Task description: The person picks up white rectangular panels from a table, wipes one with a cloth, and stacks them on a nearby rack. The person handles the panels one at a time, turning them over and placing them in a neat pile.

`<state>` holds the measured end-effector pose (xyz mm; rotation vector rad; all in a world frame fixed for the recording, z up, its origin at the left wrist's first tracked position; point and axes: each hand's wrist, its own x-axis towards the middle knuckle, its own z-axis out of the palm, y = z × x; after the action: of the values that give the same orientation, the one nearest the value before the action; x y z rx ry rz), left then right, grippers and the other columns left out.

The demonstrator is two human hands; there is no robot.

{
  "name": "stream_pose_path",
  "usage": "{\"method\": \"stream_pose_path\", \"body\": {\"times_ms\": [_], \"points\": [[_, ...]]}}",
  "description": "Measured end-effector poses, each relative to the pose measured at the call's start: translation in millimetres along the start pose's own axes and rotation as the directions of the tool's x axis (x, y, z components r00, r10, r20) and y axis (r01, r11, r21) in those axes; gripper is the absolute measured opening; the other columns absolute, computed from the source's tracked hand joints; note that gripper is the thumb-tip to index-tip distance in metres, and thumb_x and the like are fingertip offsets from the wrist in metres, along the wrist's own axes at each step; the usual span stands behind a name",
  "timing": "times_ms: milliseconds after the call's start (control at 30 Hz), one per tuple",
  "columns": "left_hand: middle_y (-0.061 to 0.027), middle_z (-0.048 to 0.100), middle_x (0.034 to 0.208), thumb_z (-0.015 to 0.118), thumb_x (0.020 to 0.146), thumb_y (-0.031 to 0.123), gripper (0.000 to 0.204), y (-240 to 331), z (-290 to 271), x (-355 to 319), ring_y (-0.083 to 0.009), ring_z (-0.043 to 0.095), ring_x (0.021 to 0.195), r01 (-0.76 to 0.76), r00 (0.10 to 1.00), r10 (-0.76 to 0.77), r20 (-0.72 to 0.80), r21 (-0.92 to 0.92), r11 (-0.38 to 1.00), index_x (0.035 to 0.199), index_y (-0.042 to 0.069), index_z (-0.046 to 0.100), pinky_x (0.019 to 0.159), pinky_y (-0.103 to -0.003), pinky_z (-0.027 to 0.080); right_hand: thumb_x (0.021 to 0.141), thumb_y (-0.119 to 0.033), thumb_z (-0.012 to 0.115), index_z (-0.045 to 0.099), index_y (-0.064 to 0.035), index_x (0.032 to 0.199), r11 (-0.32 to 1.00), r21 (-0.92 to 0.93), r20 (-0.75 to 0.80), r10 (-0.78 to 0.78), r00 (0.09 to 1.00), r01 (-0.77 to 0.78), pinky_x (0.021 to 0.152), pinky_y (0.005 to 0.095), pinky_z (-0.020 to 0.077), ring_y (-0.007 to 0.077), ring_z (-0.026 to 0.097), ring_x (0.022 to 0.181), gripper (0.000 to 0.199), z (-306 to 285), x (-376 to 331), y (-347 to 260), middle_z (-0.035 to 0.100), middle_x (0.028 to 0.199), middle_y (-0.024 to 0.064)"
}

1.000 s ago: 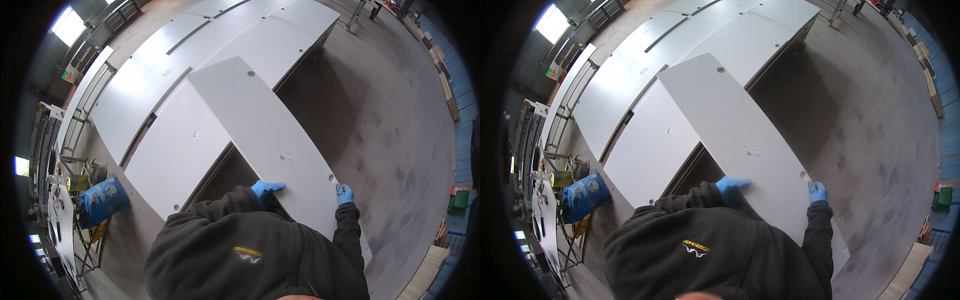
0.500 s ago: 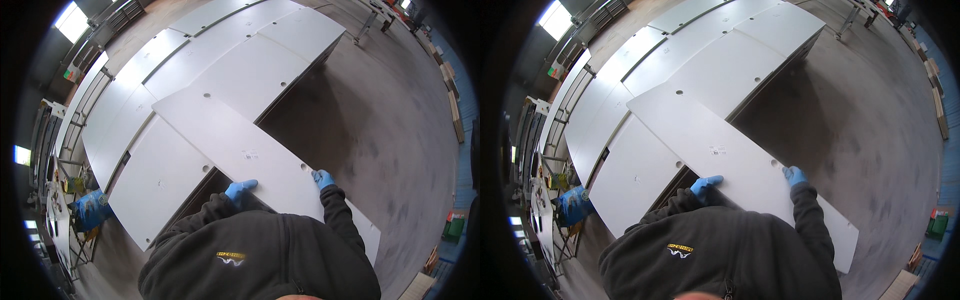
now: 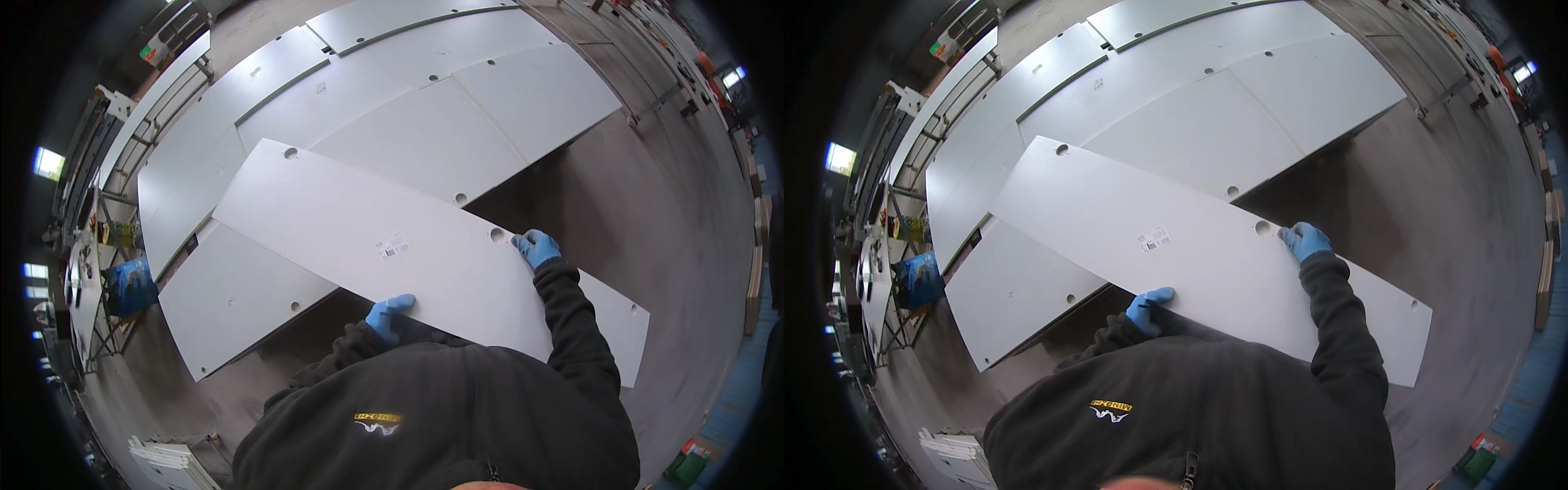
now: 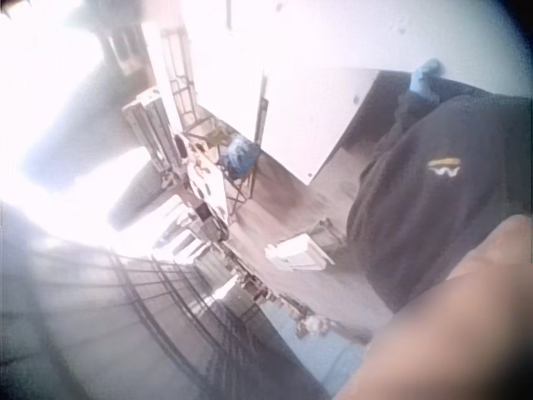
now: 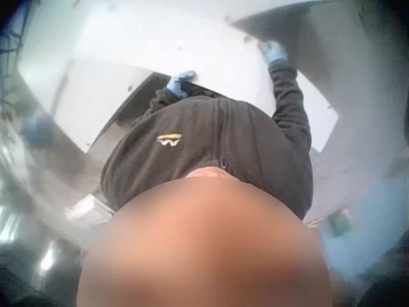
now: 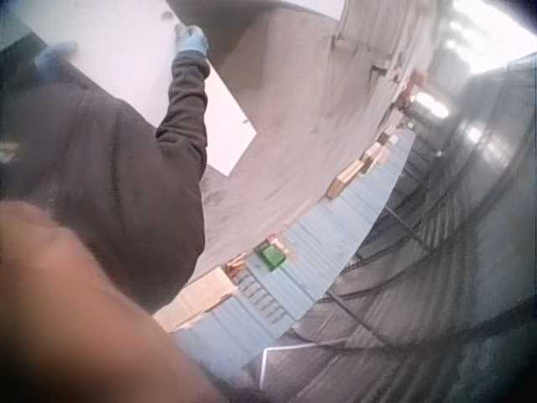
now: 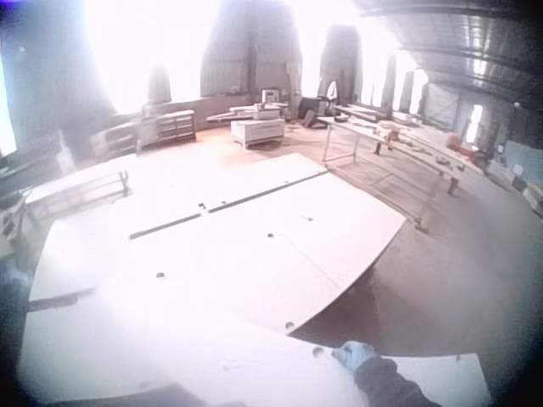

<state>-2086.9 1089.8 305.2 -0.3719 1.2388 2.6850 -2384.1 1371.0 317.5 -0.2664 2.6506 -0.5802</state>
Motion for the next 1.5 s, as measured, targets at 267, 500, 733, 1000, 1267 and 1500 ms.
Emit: {"method": "stream_pose_path", "body": {"times_ms": [267,500,733,1000,1267,1500], "points": [[-0.0096,0.063,0.119,0.064,0.091,0.007,0.033,55,-11,135,-0.0222,0.058,0.11,-0.174,0.957,0.212,-0.2,0.191,0.966,0.123,0.002,0.061,0.102,-0.038,0.046,0.09,-0.053,0.061,0.068,-0.0041,0.111,0.987,-0.13,0.175,-0.072,0.982,0.095,0.094,0.0425,0.0484,0.0352,0.064,0.106,0.053,-56,194,-90,0.069,0.111,0.0198],[-0.0175,0.061,0.128,0.059,0.094,0.013,0.041,106,3,264,-0.0312,0.061,0.117,-0.191,0.946,-0.049,-0.32,-0.672,0.716,0.129,-0.007,0.053,0.106,-0.044,0.048,0.091,-0.051,0.061,0.068,-0.0063,0.113,0.946,-0.167,0.272,-0.226,0.935,0.277,0.097,0.0413,0.0474,0.0342,0.063,0.11,0.05,-82,355,-148,0.069,0.114,0.018],[-0.0228,0.058,0.133,0.056,0.094,0.013,0.045,118,0,381,-0.0368,0.059,0.121,-0.369,0.854,0.003,-0.521,-0.602,0.708,0.132,-0.01,0.049,0.109,-0.052,0.046,0.091,-0.053,0.059,0.067,-0.0077,0.117,0.864,-0.216,0.441,-0.33,0.835,0.456,0.101,0.0402,0.0454,0.0333,0.061,0.114,0.053,-81,505,-182,0.067,0.12,0.0166],[-0.0239,0.06,0.13,0.053,0.096,0.014,0.041,131,12,450,-0.0373,0.061,0.118,-0.435,0.845,0.035,-0.533,-0.649,0.623,0.129,-0.011,0.052,0.106,-0.051,0.048,0.088,-0.057,0.061,0.068,-0.0091,0.12,0.837,-0.209,0.536,-0.333,0.775,0.505,0.104,0.04,0.0443,0.0323,0.06,0.119,0.058,-52,614,-210,0.067,0.124,0.0146],[-0.0227,0.06,0.13,0.052,0.097,0.017,0.041,125,-1,477,-0.0372,0.059,0.119,-0.448,0.831,-0.019,-0.556,-0.688,0.571,0.129,-0.009,0.053,0.106,-0.05,0.047,0.089,-0.058,0.059,0.068,-0.0089,0.121,0.827,-0.198,0.483,-0.386,0.786,0.527,0.103,0.0396,0.045,0.033,0.06,0.12,0.059,-16,652,-214,0.067,0.124,0.0151],[-0.021,0.063,0.124,0.054,0.096,0.014,0.034,116,-30,481,-0.0354,0.062,0.113,-0.446,0.653,-0.13,-0.746,-0.518,0.73,0.124,-0.006,0.056,0.101,-0.049,0.051,0.093,-0.039,0.067,0.07,0.0016,0.104,0.737,0.393,-0.055,-0.579,0.814,0.55,0.086,0.0365,0.0526,0.0287,0.07,0.098,0.042,-67,644,-176,0.072,0.1,0.0208]]}}
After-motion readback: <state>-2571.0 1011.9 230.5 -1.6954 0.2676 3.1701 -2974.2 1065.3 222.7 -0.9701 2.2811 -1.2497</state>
